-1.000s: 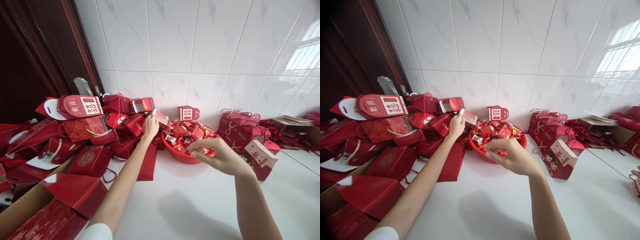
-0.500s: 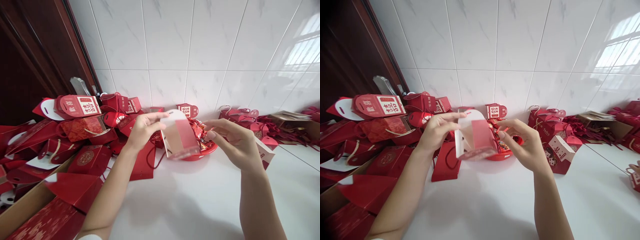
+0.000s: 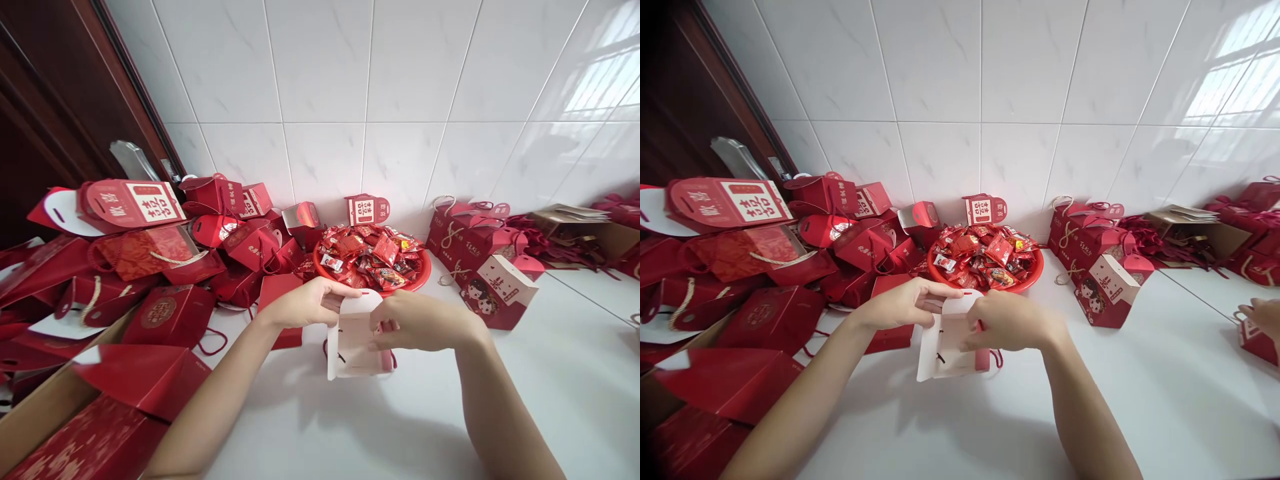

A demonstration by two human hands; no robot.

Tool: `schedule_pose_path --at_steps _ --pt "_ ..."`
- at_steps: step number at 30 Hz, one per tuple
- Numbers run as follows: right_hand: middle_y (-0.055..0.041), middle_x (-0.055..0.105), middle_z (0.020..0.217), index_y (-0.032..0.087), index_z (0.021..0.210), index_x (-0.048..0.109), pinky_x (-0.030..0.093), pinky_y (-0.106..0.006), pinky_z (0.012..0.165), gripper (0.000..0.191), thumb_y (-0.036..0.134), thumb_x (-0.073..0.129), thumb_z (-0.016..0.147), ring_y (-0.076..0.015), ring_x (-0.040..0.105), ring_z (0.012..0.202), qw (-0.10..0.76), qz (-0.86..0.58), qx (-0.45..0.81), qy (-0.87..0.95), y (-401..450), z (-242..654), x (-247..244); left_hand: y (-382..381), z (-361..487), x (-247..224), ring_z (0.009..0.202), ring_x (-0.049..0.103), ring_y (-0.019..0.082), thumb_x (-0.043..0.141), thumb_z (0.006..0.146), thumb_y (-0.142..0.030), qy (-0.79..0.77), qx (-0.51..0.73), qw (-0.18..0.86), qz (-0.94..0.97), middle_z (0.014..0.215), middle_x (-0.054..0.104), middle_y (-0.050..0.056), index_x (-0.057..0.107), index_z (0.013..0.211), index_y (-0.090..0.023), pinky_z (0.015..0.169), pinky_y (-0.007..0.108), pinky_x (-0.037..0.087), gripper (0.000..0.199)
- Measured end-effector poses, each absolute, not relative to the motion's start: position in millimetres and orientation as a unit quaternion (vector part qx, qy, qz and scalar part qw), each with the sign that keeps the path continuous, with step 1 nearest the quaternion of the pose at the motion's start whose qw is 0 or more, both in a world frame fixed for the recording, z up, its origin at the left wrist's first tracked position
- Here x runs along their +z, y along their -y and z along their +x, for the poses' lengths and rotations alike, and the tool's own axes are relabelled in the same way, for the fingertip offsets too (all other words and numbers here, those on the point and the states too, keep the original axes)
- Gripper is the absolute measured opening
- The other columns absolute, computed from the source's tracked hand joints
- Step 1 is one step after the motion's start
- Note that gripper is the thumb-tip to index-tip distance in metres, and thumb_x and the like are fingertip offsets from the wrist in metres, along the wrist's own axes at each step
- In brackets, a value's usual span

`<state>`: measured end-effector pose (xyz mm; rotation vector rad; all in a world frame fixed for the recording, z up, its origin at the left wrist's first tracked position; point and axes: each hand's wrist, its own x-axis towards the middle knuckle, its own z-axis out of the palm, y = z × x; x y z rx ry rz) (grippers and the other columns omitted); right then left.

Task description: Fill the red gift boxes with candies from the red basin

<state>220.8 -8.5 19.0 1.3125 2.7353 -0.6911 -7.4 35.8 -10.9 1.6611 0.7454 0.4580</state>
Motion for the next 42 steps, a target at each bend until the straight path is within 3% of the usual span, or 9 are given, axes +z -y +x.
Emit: schedule_pose_path --at_steps 3,5,8,16,22,29,33,38,42 --pt "-0.0048 0.069 0.081 0.02 0.086 0.073 0.034 -0.025 0.051 0.008 0.026 0.071 0.081 -0.0183 0.061 0.072 0.025 0.48 -0.218 -0.85 1 225 17 -50 -16 -22 0.12 0.066 0.031 0.064 0.057 -0.003 -0.354 0.165 0.6 0.699 0.125 0.073 0.008 0.072 0.125 -0.021 0.094 0.037 0.056 0.07" --pt "-0.0064 0.07 0.095 0.021 0.101 0.072 0.038 -0.025 0.053 0.025 0.02 0.073 0.076 -0.0207 0.064 0.082 0.035 0.518 -0.226 -0.824 -2 230 18 -59 -22 -29 0.119 0.066 0.03 0.068 0.056 -0.004 -0.366 0.142 0.601 0.696 0.125 0.073 0.008 0.071 0.126 -0.021 0.093 0.037 0.056 0.072" --pt "-0.0049 0.067 0.102 0.024 0.112 0.066 0.038 -0.025 0.051 0.042 0.016 0.073 0.072 -0.0193 0.062 0.08 0.068 0.569 -0.223 -0.789 -10 234 17 -67 -29 -33 0.115 0.068 0.029 0.076 0.057 -0.01 -0.362 0.103 0.587 0.717 0.124 0.074 0.008 0.069 0.128 -0.021 0.09 0.036 0.057 0.072" --pt "-0.0016 0.066 0.102 0.022 0.1 0.06 0.037 -0.026 0.054 0.034 0.017 0.076 0.071 -0.0174 0.061 0.08 0.105 0.608 -0.21 -0.758 -30 235 3 -65 -34 -27 0.113 0.066 0.029 0.087 0.058 -0.026 -0.37 0.016 0.476 0.797 0.127 0.07 0.007 0.066 0.129 -0.021 0.093 0.033 0.053 0.073" --pt "-0.0017 0.066 0.094 0.021 0.089 0.059 0.036 -0.025 0.056 0.026 0.017 0.077 0.071 -0.0195 0.06 0.083 0.098 0.607 -0.16 -0.772 -29 233 3 -70 -34 -33 0.108 0.066 0.025 0.087 0.059 -0.026 -0.369 0.043 0.489 0.79 0.118 0.071 0.009 0.065 0.125 -0.019 0.09 0.032 0.051 0.07" --pt "-0.0053 0.067 0.085 0.021 0.083 0.057 0.035 -0.027 0.054 0.007 0.023 0.064 0.082 -0.0188 0.059 0.074 -0.017 0.541 -0.16 -0.825 -24 246 11 -70 -29 -34 0.097 0.068 0.021 0.087 0.061 -0.025 -0.36 0.119 0.464 0.801 0.109 0.073 0.006 0.072 0.112 -0.019 0.087 0.031 0.052 0.054" --pt "-0.0048 0.069 0.085 0.021 0.082 0.057 0.04 -0.028 0.06 0.011 0.03 0.057 0.088 -0.0182 0.06 0.073 -0.105 0.529 -0.13 -0.832 -24 255 15 -69 -28 -30 0.092 0.068 0.02 0.082 0.068 -0.031 -0.365 0.142 0.443 0.806 0.103 0.074 0.005 0.072 0.11 -0.019 0.083 0.03 0.053 0.045" --pt "-0.0033 0.071 0.082 0.021 0.082 0.061 0.041 -0.028 0.064 0.013 0.031 0.055 0.089 -0.0181 0.062 0.072 -0.217 0.546 -0.091 -0.804 -35 264 13 -78 -18 -26 0.09 0.069 0.023 0.072 0.078 -0.037 -0.421 0.277 0.325 0.8 0.095 0.074 0.007 0.074 0.098 -0.018 0.083 0.034 0.055 0.028" --pt "-0.0042 0.071 0.082 0.02 0.081 0.061 0.041 -0.028 0.066 0.013 0.029 0.055 0.087 -0.018 0.062 0.073 -0.243 0.548 -0.069 -0.797 -46 263 9 -99 4 -28 0.099 0.068 0.025 0.065 0.081 -0.026 -0.461 0.36 0.192 0.788 0.11 0.07 0.01 0.073 0.103 -0.017 0.093 0.037 0.054 0.025"
